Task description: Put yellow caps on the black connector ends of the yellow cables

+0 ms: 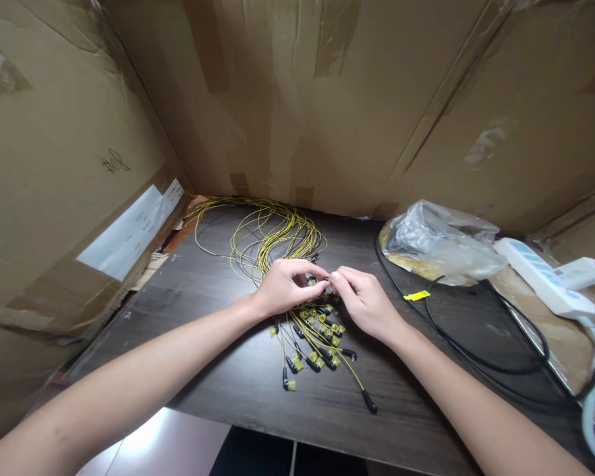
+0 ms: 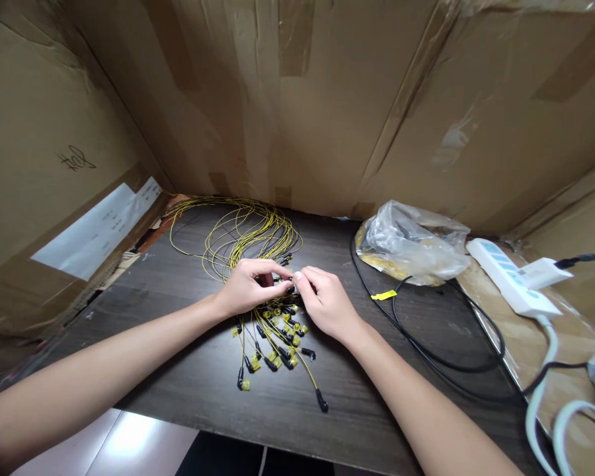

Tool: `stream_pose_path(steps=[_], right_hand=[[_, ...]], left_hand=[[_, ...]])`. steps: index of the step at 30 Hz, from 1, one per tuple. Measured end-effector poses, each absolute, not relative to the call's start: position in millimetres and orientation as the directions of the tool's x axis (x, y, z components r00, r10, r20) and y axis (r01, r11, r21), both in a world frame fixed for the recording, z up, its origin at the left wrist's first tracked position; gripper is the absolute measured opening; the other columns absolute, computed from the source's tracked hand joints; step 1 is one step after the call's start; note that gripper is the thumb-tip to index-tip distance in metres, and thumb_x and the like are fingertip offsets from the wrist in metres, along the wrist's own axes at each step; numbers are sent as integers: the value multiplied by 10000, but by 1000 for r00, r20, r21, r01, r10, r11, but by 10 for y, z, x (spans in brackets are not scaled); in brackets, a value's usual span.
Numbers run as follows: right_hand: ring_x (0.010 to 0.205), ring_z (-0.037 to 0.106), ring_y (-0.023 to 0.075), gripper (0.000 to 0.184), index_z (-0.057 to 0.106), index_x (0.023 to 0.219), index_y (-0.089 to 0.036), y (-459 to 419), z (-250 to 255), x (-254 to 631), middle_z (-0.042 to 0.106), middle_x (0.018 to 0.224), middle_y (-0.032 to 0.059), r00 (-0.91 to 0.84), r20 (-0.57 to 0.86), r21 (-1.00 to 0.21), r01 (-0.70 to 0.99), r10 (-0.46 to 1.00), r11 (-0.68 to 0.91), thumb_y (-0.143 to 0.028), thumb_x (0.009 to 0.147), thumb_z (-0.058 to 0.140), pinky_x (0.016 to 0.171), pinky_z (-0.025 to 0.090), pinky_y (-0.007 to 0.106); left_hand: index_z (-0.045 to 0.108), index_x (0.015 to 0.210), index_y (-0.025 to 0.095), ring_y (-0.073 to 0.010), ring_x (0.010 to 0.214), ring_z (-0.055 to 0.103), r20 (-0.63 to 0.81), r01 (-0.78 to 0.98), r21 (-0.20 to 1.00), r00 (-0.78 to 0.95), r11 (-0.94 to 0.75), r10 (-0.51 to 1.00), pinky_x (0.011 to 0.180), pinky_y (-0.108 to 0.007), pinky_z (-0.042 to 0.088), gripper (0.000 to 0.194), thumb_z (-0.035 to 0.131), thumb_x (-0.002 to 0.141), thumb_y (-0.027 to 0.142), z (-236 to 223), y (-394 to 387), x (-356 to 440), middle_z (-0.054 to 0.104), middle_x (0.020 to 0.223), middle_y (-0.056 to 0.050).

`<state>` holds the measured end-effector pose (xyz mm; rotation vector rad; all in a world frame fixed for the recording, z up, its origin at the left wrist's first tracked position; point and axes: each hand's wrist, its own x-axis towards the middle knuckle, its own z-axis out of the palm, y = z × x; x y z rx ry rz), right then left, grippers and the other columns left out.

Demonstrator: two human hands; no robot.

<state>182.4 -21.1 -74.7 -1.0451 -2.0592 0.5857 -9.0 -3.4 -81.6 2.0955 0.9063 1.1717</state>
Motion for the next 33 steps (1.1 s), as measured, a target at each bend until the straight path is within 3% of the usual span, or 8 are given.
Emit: stream_pose_path(steps=[4, 10, 19, 25, 33], right_hand=[[600, 463, 140, 381, 452, 658, -201, -215, -749, 1833, 486, 637, -1, -392, 391, -674, 494, 833, 549, -311, 1018, 396, 601, 353, 286], [676, 515, 151, 179, 583, 830, -184, -226, -723, 1850, 575, 772, 24, -357, 439, -653, 504, 825, 566, -269, 963, 498, 630, 390, 278], [593, 460, 137, 376, 446, 655, -203, -215, -749, 1834, 483, 628, -5, -375, 409, -665, 502, 832, 553, -307, 1015, 412, 596, 347, 279], [671, 517, 150, 179, 569, 829, -187, -228, -720, 1845, 571, 762, 20, -367, 429, -665, 489, 825, 564, -279, 967, 501, 620, 387, 271], [593, 475, 141, 391, 438, 662, -208, -220, -748, 1840, 499, 629, 0, -408, 393, -671, 485, 824, 561, -327, 1029, 375, 604, 369, 281]], left_hand=[[768, 853, 133, -46, 477, 516, 484, 298, 745, 373, -597, 791, 479, -153, 410, 111, 718, 797, 216, -822, -47, -82, 736, 732, -24], [770, 858, 141, -44, 471, 518, 456, 298, 768, 365, -566, 811, 476, -153, 406, 114, 730, 803, 232, -837, -26, -80, 734, 724, -18], [774, 880, 135, -45, 486, 525, 518, 282, 717, 397, -637, 758, 494, -155, 413, 127, 728, 823, 239, -826, -39, -82, 739, 740, -26], [772, 872, 141, -47, 468, 518, 464, 301, 765, 355, -569, 812, 469, -155, 402, 127, 741, 808, 246, -839, -30, -86, 735, 715, -17], [773, 887, 144, -50, 491, 522, 541, 288, 692, 400, -661, 740, 507, -166, 415, 123, 717, 831, 237, -828, -40, -86, 738, 734, -22]])
